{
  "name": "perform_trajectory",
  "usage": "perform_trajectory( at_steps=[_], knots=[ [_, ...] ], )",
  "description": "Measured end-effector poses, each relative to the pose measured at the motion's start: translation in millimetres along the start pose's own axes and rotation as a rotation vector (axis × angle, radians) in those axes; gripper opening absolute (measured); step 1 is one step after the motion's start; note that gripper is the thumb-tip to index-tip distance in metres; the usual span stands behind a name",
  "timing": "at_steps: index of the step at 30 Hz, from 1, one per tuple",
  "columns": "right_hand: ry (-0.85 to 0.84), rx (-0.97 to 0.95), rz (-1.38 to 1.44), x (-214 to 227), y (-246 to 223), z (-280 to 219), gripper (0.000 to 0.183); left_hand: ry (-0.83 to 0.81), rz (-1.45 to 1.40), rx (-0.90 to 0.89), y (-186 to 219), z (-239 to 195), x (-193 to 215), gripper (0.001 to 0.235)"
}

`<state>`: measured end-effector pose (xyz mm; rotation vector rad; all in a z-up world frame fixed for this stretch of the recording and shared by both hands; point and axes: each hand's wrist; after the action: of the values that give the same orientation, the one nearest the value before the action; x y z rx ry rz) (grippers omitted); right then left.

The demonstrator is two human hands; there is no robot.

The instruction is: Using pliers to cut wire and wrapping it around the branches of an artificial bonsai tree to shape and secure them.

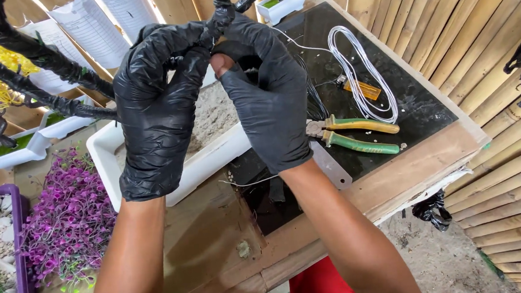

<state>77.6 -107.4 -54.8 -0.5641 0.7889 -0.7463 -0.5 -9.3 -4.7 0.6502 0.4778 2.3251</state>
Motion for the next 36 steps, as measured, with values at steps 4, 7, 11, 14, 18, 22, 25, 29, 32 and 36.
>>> perform_trajectory(
  at_steps=[4, 7, 11, 14, 18, 22, 25, 29, 32, 36],
  knots=[
    [-0.098, 0.258, -0.421, 6, -8, 10, 0.020, 0.008, 0.004, 0.044, -6, -2, -1, 0.014],
    [-0.083, 0.263, -0.410, 1, -14, 7, 0.016, 0.029, -0.026, 0.081, -12, -5, -1, 0.015],
    [-0.031, 0.189, -0.360, -6, -14, 3, 0.018, 0.029, 0.000, 0.029, -7, -4, -1, 0.012],
    [-0.030, 0.147, -0.349, -7, -9, 4, 0.018, -0.015, 0.009, -0.051, -5, 0, 2, 0.015],
    [-0.033, 0.175, -0.386, -9, -10, 5, 0.017, 0.010, -0.012, -0.027, -11, -1, 1, 0.009],
    [-0.076, 0.173, -0.358, -5, -9, 7, 0.017, -0.001, -0.007, -0.023, -12, 0, 2, 0.013],
    [-0.078, 0.118, -0.297, -5, -4, 7, 0.016, -0.004, -0.004, -0.022, -11, 2, 3, 0.012],
    [-0.026, 0.068, -0.264, -7, 1, 7, 0.014, -0.012, 0.029, -0.056, -9, 2, 3, 0.012],
    [-0.033, 0.022, -0.298, -7, -4, 7, 0.013, -0.007, 0.006, -0.055, -6, 2, 3, 0.011],
    [-0.044, -0.029, -0.216, -4, 0, 5, 0.016, 0.004, 0.023, -0.063, -13, 0, 1, 0.011]
  ],
)
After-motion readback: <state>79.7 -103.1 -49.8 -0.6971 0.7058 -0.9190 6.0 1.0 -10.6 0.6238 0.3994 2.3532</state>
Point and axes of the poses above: each hand's wrist, its own z-axis towards the middle knuckle, its own x-axis out of the back of the hand, y = z × x
